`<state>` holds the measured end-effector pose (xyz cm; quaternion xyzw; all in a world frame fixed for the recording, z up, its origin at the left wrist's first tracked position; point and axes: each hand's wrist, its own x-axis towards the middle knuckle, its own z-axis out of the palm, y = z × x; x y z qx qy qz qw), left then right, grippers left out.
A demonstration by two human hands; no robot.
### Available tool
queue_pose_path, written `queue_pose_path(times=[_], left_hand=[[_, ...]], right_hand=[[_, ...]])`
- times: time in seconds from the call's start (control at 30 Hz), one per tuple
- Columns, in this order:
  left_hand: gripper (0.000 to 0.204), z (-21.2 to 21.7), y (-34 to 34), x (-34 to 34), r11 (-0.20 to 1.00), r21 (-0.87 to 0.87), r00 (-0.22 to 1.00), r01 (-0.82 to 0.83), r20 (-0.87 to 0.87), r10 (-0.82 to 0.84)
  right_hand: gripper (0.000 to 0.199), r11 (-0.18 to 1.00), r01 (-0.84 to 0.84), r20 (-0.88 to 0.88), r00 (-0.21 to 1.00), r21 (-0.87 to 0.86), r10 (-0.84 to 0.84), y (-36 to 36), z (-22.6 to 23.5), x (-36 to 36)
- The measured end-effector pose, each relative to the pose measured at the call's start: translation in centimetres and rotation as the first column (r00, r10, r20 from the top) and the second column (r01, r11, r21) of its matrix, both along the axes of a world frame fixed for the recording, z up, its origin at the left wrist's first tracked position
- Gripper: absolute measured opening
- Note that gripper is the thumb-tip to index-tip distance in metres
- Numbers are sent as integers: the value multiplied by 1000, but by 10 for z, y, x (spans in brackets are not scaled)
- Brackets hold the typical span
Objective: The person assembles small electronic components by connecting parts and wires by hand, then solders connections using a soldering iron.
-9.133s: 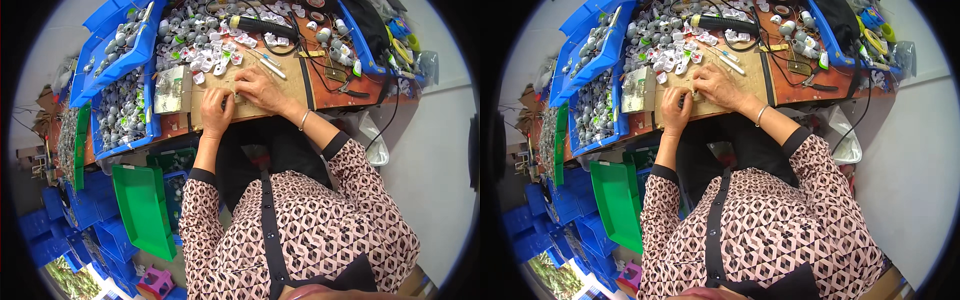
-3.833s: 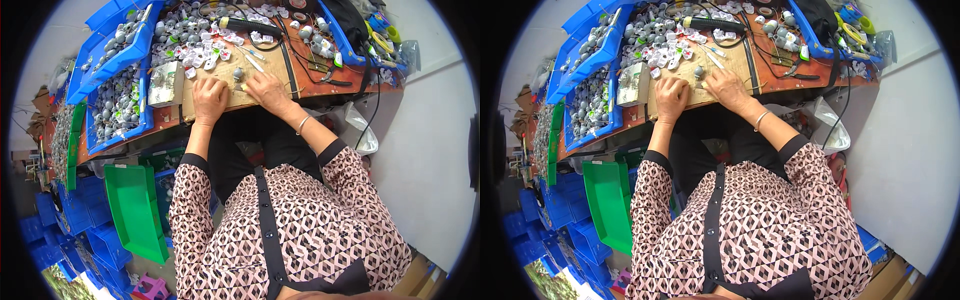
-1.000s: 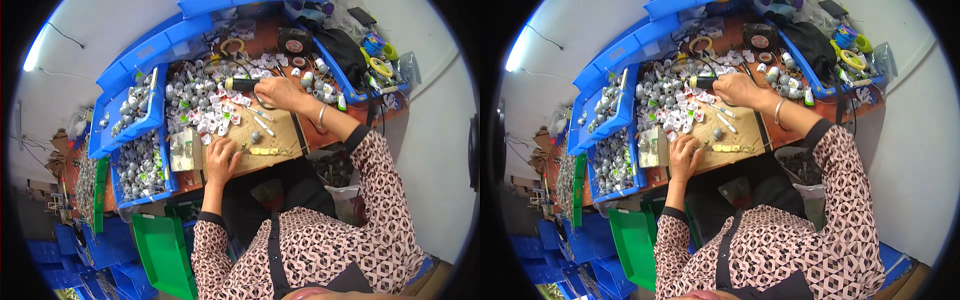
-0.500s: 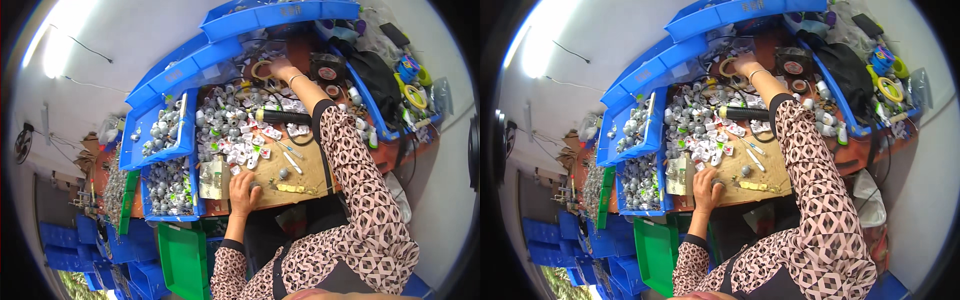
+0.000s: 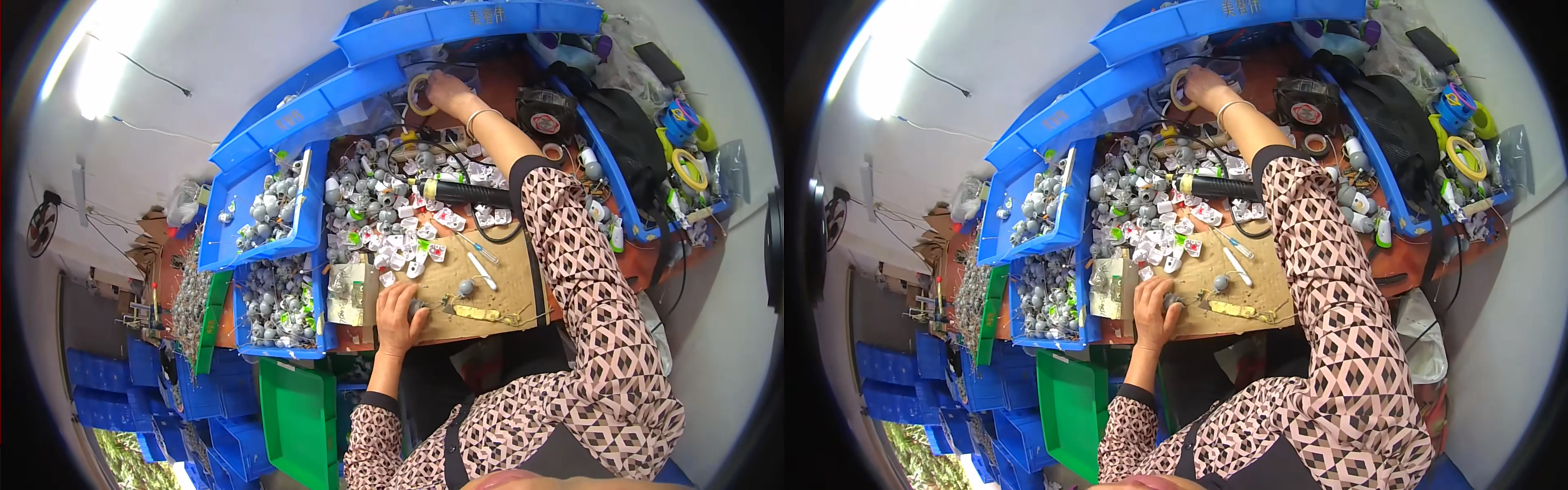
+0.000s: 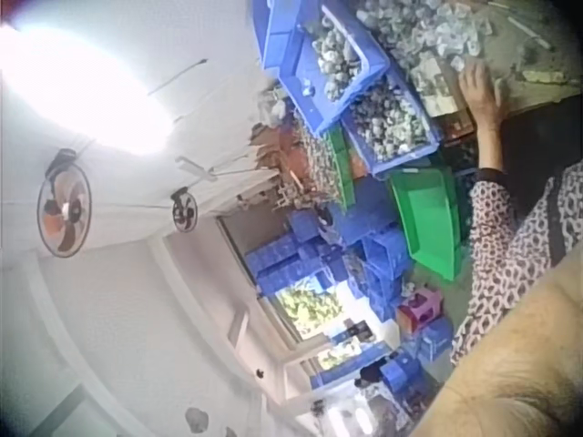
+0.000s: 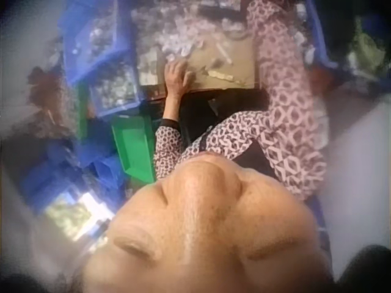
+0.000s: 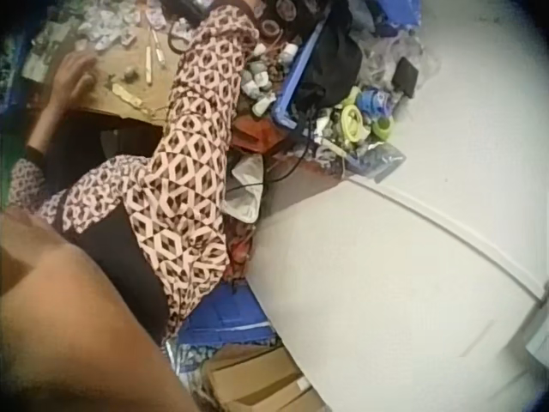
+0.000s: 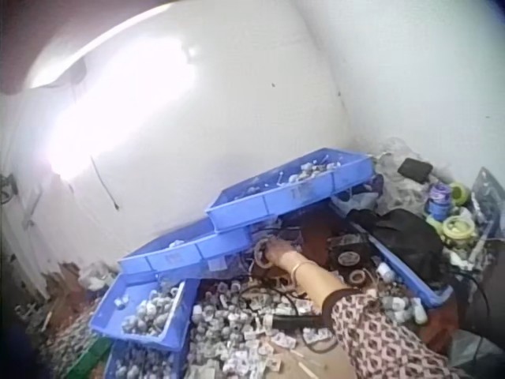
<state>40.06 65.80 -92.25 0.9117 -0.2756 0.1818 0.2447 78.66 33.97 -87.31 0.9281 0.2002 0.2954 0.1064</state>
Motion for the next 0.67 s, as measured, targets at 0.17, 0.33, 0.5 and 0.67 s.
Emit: queue_pose_path(times=[0.17,0.33,0.5,0.67], left_hand=[[40,-1,-1,-2,1000,-21,999,4,36,-3],[40,-3,-1,-1,1000,-22,999,22,49,-21],[40,-5,2,-1,998,-58,995,25,102,-19],[37,-8,5,3,994,-108,990,31,142,-15]], right_hand=[[19,999,12,-51,999,-51,-14,-15,10,-24],[15,995,21,78,997,-94,-13,-39,21,-57],[13,965,-92,46,995,247,84,-50,45,-136],[14,898,-230,88,973,376,212,-38,60,-237]])
